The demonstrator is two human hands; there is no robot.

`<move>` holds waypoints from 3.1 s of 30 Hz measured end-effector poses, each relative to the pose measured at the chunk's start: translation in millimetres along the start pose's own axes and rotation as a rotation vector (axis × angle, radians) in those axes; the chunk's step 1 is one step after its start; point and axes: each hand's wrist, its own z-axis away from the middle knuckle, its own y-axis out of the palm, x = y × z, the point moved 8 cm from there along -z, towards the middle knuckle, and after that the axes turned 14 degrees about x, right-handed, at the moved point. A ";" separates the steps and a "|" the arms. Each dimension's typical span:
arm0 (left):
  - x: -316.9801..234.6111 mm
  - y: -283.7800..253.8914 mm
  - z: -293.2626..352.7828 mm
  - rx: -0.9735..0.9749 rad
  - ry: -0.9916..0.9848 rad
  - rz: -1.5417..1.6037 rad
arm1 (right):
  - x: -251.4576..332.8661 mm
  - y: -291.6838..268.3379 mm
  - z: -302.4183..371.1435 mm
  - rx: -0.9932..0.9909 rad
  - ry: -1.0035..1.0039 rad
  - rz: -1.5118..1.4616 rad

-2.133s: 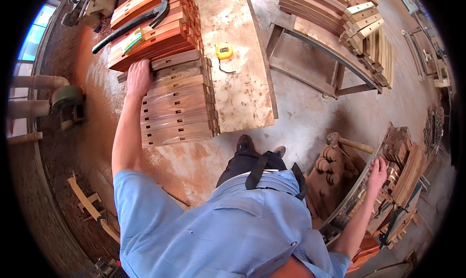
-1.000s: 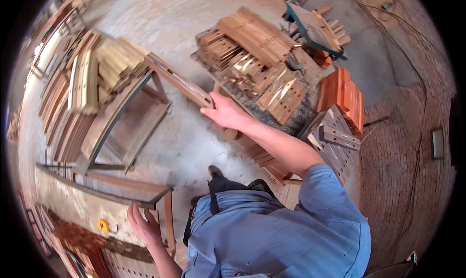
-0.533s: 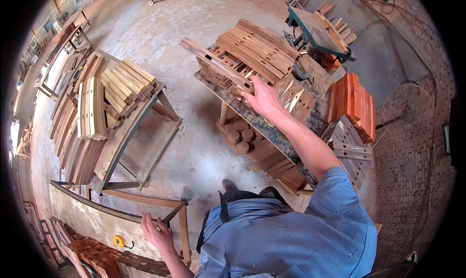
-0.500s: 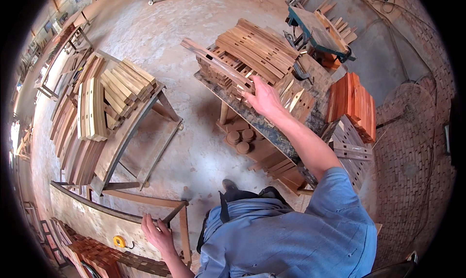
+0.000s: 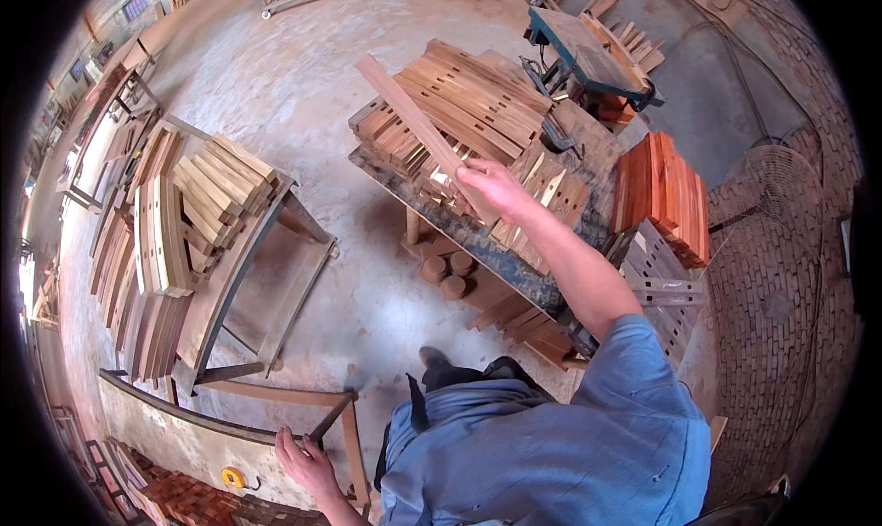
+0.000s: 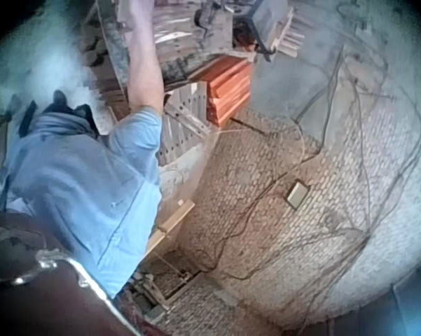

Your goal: The person repeatedly picks up small wooden planks from a workbench and stacks them onto a nearby pile. The person handles the planks one by one, moving them from the bench to the growing stack on the floor.

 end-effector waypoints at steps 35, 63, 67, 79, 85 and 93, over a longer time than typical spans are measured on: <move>-7.0 14.3 12.2 0.073 -0.126 -0.080 | 22.3 -123.6 -11.9 -0.139 0.101 -0.125; 44.6 -6.1 20.0 0.102 -0.046 -0.099 | -199.3 -134.6 133.8 -1.391 0.195 0.149; 58.4 -4.2 17.3 0.124 -0.025 -0.109 | -228.6 -119.1 169.3 -1.368 0.526 0.130; 46.1 6.2 2.7 0.181 -0.013 -0.175 | -248.0 -146.4 206.0 -1.332 0.823 0.105; 22.2 8.5 0.1 0.223 -0.031 -0.178 | -233.1 -148.3 192.0 -1.255 0.794 0.269; 10.6 17.7 -3.1 0.254 -0.065 -0.132 | -221.9 -159.1 109.6 -1.125 0.743 0.368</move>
